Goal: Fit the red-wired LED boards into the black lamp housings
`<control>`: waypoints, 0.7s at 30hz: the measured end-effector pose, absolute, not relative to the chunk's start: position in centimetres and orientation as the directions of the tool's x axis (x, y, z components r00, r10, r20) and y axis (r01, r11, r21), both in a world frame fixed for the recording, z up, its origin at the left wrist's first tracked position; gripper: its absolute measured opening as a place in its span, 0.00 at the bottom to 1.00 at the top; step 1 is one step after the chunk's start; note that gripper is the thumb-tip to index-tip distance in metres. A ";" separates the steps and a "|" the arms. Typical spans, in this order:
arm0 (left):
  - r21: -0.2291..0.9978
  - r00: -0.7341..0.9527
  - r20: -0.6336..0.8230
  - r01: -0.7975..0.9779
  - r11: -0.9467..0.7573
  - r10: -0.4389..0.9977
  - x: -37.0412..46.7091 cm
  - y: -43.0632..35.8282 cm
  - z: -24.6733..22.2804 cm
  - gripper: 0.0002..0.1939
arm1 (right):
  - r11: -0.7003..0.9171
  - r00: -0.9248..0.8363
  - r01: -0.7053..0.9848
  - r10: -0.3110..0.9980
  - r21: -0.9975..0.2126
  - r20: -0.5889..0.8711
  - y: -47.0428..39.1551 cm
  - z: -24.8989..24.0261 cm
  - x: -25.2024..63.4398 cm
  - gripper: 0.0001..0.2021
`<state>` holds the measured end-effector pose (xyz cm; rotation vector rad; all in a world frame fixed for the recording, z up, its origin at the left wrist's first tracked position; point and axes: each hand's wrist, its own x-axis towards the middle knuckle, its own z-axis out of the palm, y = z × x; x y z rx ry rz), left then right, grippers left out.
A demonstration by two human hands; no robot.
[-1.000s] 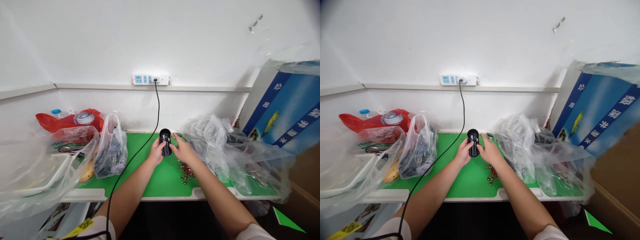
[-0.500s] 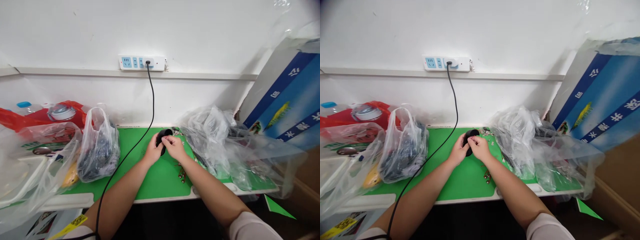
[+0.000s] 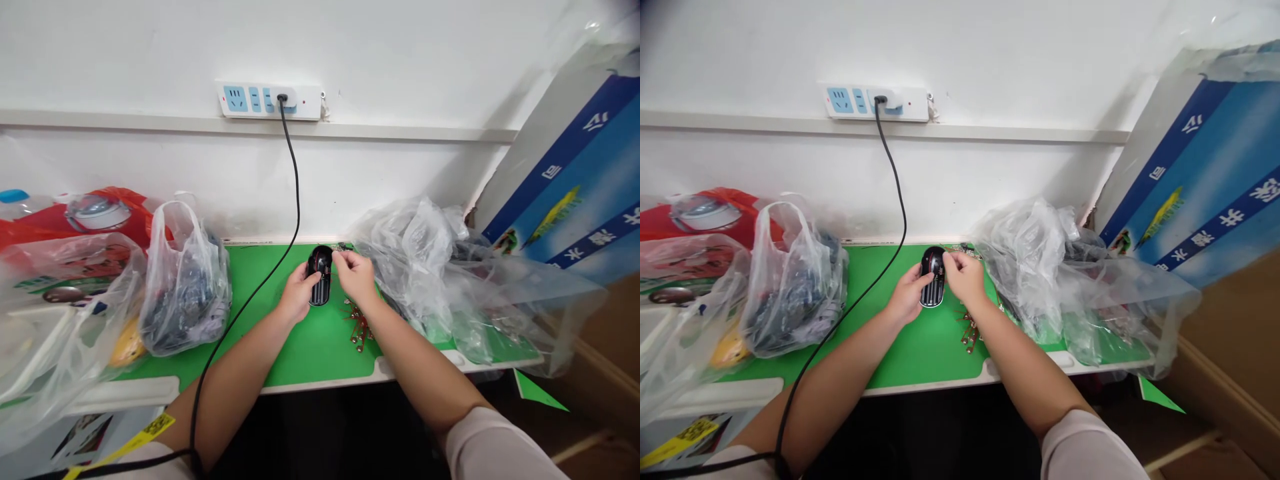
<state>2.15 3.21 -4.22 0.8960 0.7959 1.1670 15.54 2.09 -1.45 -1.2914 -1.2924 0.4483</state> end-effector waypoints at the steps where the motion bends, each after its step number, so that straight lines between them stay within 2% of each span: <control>1: 0.890 0.228 -0.095 -0.418 0.185 0.969 2.1 3.2 -4.1 0.20 | 0.309 0.335 0.398 0.828 -0.864 0.450 2.2 -1.2 16.4 0.18; 3: 0.877 0.244 -0.146 -0.416 0.239 0.959 1.9 3.2 -4.0 0.20 | 0.262 0.380 0.446 0.810 -0.856 0.446 2.6 -1.0 18.6 0.20; 5: 0.876 0.232 -0.177 -0.407 0.260 0.957 1.8 3.3 -3.9 0.20 | 0.137 0.376 0.555 0.838 -0.820 0.394 3.1 -1.1 21.1 0.21; 7: 0.875 0.224 -0.185 -0.405 0.264 0.957 1.8 3.3 -3.8 0.20 | 0.004 0.306 0.678 0.907 -0.735 0.288 3.2 -1.4 23.5 0.20; 9: 0.874 0.217 -0.178 -0.414 0.256 0.960 1.7 3.4 -3.7 0.18 | -0.044 0.203 0.755 0.964 -0.655 0.169 3.1 -1.7 25.3 0.16; 12: 0.865 0.203 -0.175 -0.435 0.250 0.963 1.6 3.5 -3.5 0.16 | -0.004 -0.027 0.847 0.998 -0.531 -0.051 2.7 -1.7 26.4 0.08; 14: 0.854 0.192 -0.183 -0.455 0.252 0.964 1.5 3.5 -3.3 0.15 | 0.033 -0.128 0.894 0.974 -0.447 -0.185 2.5 -1.6 26.5 0.07; 21: 0.815 0.199 -0.190 -0.514 0.267 0.961 1.4 3.7 -3.1 0.16 | 0.009 -0.122 0.938 0.945 -0.347 -0.305 2.2 -1.1 27.1 0.11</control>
